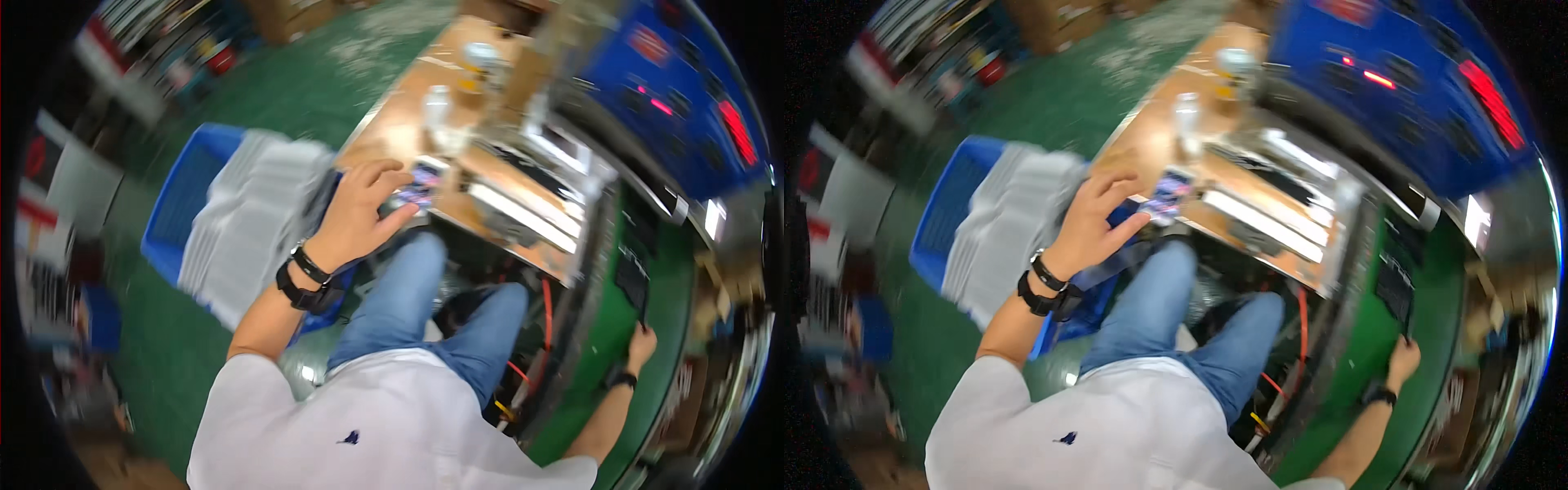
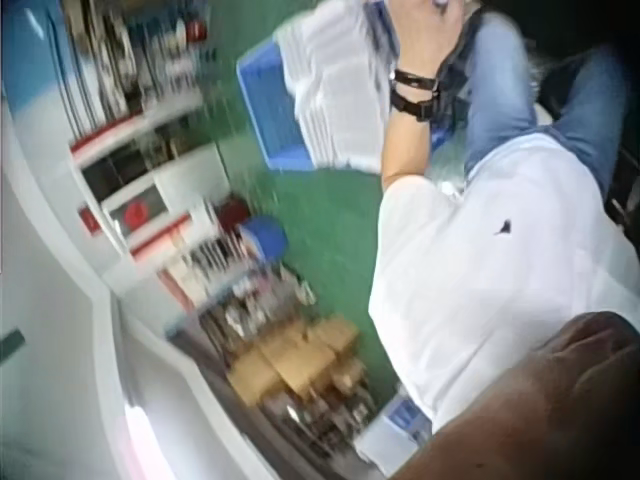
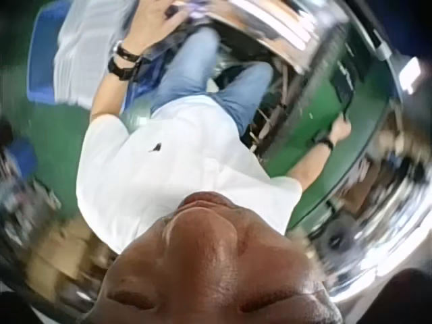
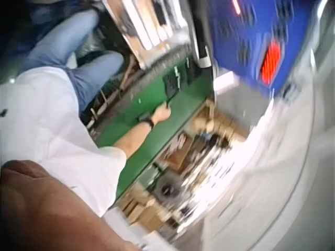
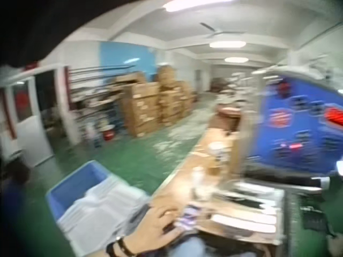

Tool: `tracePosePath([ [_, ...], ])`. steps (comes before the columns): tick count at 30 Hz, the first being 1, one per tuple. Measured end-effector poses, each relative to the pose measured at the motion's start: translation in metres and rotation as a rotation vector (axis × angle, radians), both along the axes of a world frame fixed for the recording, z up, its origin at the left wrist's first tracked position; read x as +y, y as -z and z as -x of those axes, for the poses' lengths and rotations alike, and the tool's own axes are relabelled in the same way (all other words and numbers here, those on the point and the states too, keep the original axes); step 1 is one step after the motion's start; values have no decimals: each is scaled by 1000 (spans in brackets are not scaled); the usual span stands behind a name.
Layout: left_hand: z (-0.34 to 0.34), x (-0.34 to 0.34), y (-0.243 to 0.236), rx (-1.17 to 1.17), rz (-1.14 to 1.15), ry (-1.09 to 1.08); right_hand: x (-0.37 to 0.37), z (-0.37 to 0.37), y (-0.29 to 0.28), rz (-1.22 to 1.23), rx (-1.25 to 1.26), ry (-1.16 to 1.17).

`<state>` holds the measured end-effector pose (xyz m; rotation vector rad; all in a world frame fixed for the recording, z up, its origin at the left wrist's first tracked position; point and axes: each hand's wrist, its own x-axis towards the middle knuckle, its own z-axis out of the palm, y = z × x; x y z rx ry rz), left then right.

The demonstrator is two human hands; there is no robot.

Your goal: Picking up components from a bin and placing them into an industrial printing machine for processing.

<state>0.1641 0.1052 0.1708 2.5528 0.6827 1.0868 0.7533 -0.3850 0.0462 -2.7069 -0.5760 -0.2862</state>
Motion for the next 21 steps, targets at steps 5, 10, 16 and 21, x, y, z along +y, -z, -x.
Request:
tracePosePath([
  [5, 154, -41, 52, 176, 214, -519, 2, -59, 24, 101, 75, -52],
  [10, 257, -77, 75, 313, 337, -880, 6, -88, 35, 90, -1, -53],
  [16, 277, -69, 92, 363, 429, -828, 9, -63, 23, 124, 2, 3],
  [21, 294, -57, 103, 261, 577, -778, -10, -46, 21, -11, 87, -36],
])
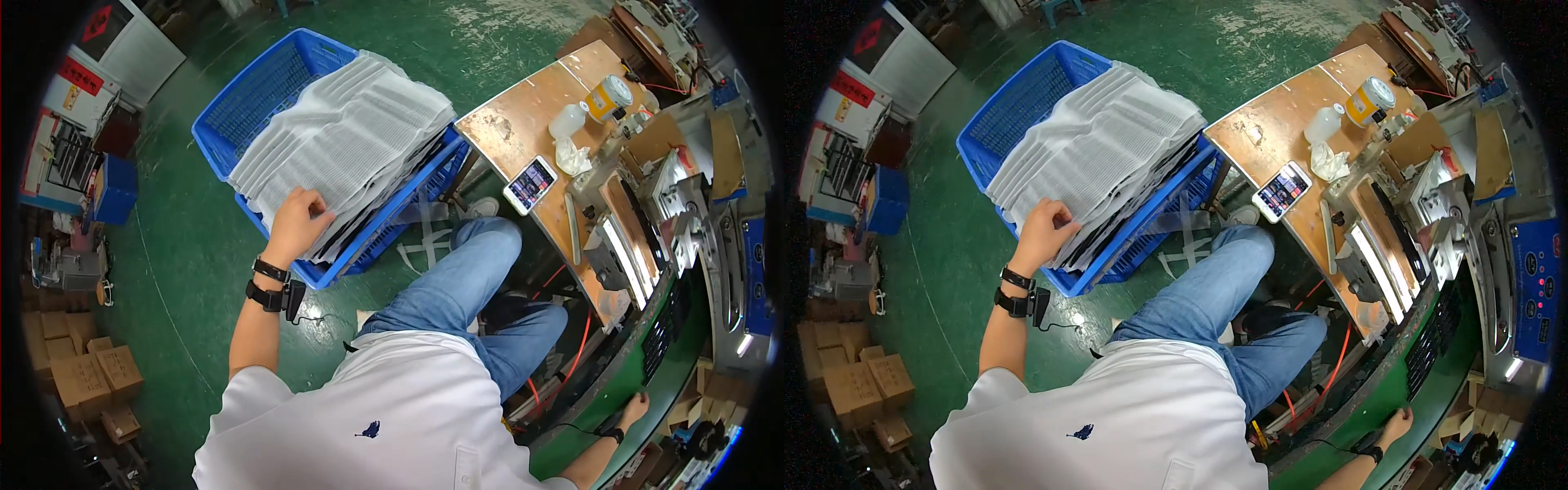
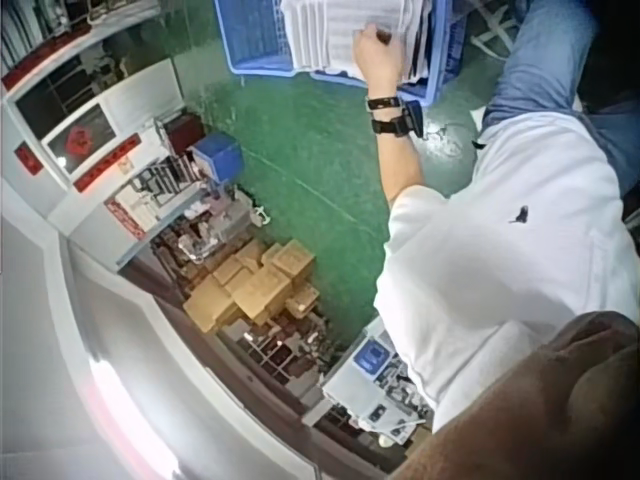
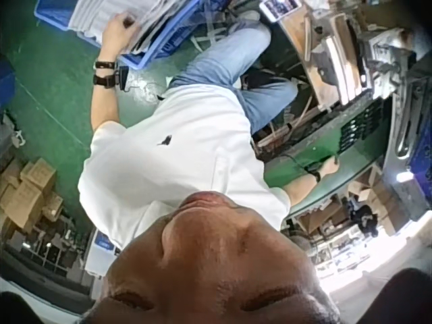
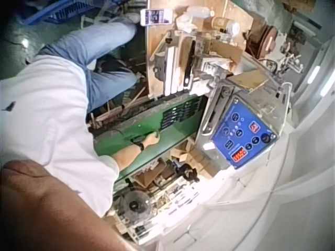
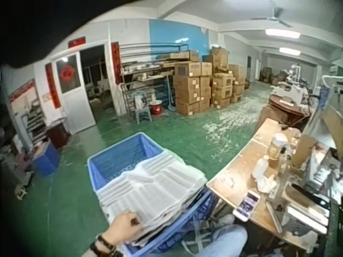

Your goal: Picking up components from a bin and placing them into an industrial printing machine for processing.

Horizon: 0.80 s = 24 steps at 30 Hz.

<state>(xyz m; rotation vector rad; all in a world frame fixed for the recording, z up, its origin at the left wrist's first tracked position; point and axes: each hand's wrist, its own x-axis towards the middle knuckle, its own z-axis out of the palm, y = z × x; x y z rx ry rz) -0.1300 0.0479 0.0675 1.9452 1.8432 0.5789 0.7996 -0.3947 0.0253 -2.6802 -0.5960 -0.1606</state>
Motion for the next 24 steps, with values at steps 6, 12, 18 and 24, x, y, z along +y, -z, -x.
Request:
tracePosePath([
  [6, 8, 13, -12, -73, 36, 23, 1, -1, 7, -59, 25, -1],
  [12, -39, 11, -31, 59, -26, 54, 15, 16, -1, -67, 59, 44],
  [18, -49, 17, -6, 234, -169, 114, -8, -13, 2, -152, 68, 22],
  [24, -4, 54, -51, -46, 20, 76, -4, -10, -7, -184, 359, 151],
])
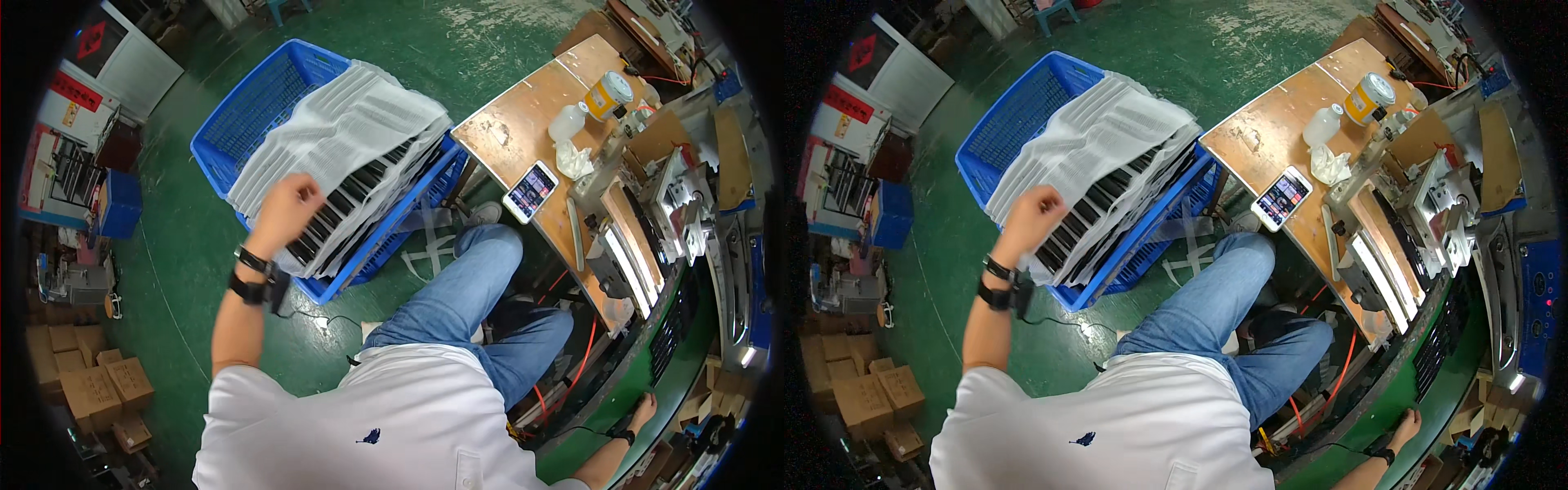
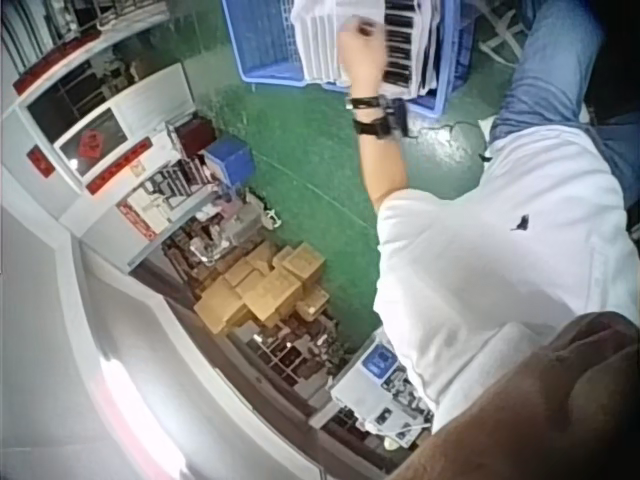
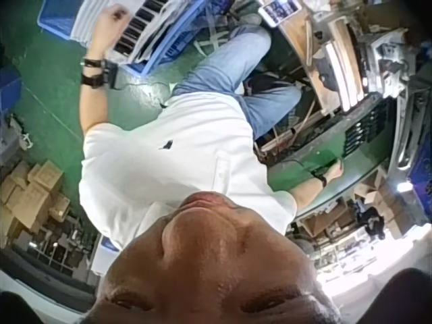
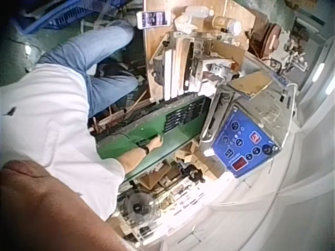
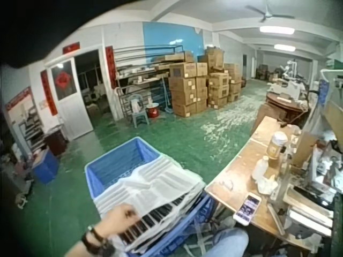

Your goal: Picking up components from a bin and placing them into an industrial printing machine for processing.

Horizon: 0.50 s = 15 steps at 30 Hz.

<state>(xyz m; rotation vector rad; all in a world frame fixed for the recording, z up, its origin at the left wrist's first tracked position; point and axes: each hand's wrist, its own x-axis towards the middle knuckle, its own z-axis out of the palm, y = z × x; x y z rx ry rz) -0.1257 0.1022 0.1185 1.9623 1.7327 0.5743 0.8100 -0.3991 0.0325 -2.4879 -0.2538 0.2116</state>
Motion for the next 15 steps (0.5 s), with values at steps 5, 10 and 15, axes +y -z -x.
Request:
tracePosePath([
  [5, 125, 102, -51, 311, -179, -156, 10, -3, 5, -34, 26, -12],
  [10, 191, 154, -111, 447, -703, -697, -6, -10, 27, -200, -198, 15],
  [15, 156, 132, -92, 549, -628, -561, -5, 0, 19, -93, -64, 14],
])
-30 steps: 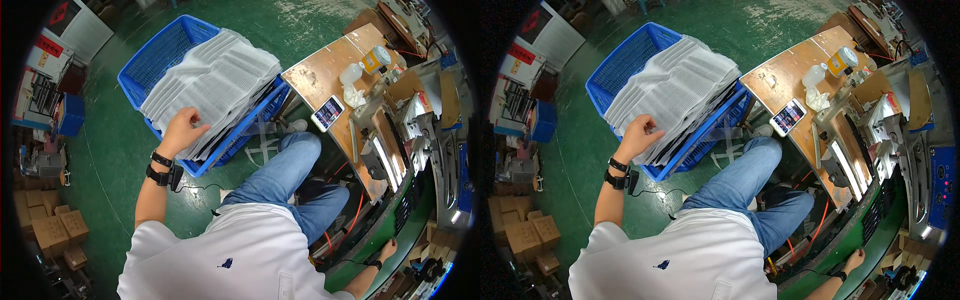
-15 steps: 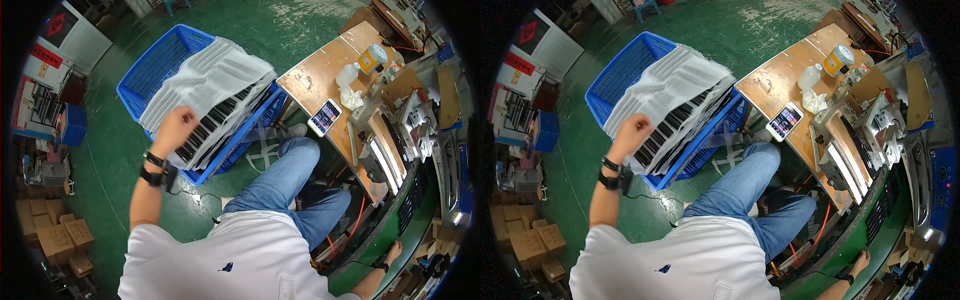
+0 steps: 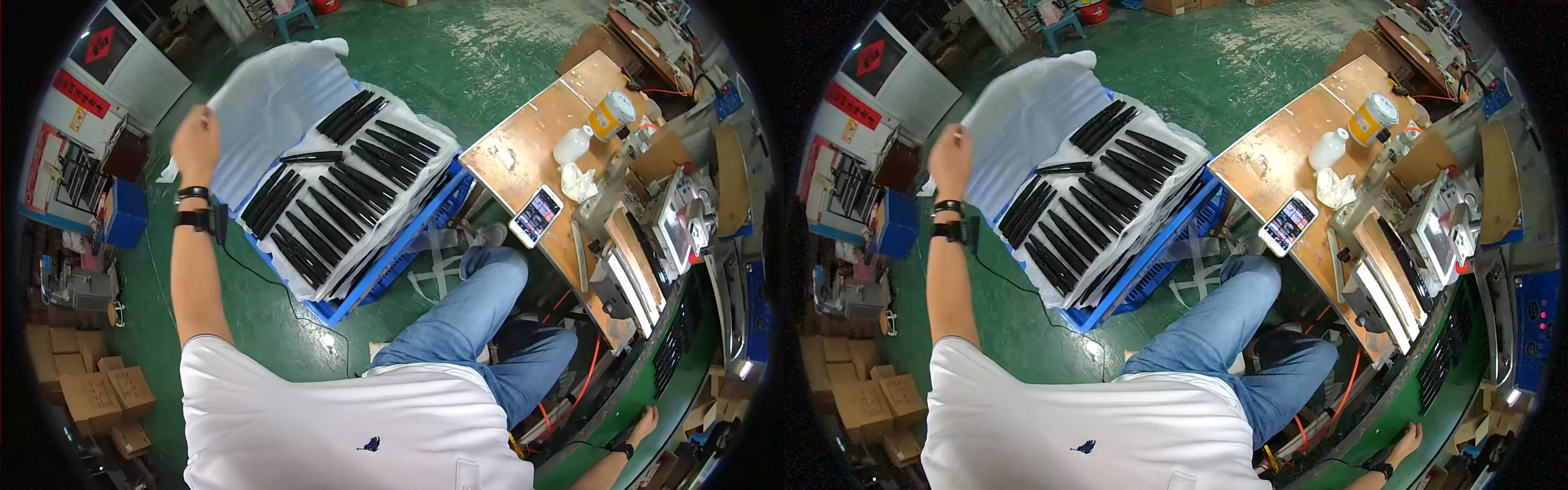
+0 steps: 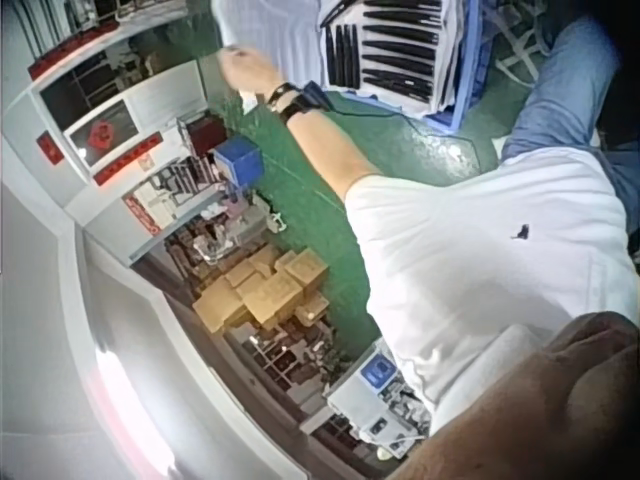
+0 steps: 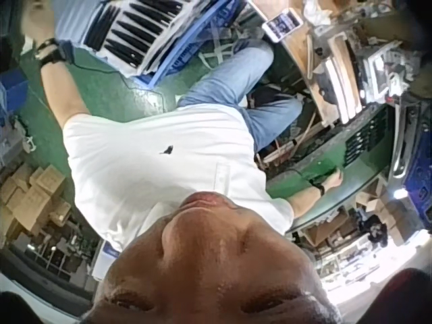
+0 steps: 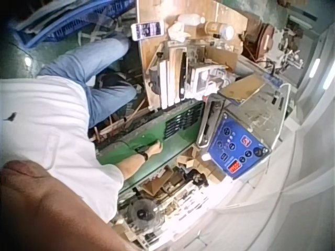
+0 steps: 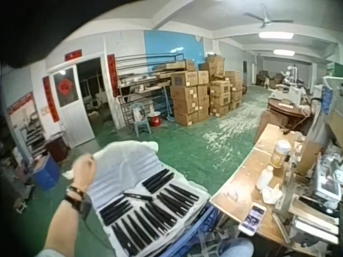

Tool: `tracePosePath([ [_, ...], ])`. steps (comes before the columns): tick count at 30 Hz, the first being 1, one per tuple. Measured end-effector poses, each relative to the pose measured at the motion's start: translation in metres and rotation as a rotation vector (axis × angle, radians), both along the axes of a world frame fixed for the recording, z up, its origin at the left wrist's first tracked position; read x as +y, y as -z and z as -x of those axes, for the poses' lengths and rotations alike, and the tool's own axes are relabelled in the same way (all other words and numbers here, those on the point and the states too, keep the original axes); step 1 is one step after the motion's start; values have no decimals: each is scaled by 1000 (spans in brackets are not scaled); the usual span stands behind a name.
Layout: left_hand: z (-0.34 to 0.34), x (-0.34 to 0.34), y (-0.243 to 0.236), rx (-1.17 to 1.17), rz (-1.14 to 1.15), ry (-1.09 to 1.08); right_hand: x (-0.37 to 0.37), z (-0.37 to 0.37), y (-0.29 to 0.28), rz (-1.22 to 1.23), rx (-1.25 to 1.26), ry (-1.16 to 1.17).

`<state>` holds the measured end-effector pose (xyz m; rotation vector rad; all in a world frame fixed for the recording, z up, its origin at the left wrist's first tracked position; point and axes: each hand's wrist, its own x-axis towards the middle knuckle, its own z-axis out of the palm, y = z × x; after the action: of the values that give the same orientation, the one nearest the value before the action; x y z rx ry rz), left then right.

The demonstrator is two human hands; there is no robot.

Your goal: Picking up components from a bin and placing them into an industrial printing machine for processing.

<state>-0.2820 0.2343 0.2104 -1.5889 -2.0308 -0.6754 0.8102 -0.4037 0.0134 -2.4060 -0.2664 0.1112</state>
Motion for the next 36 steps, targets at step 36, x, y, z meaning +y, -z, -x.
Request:
tracePosePath([
  [36, -83, 21, 117, -145, 361, 771, 259, 247, -183, -445, -31, -765],
])
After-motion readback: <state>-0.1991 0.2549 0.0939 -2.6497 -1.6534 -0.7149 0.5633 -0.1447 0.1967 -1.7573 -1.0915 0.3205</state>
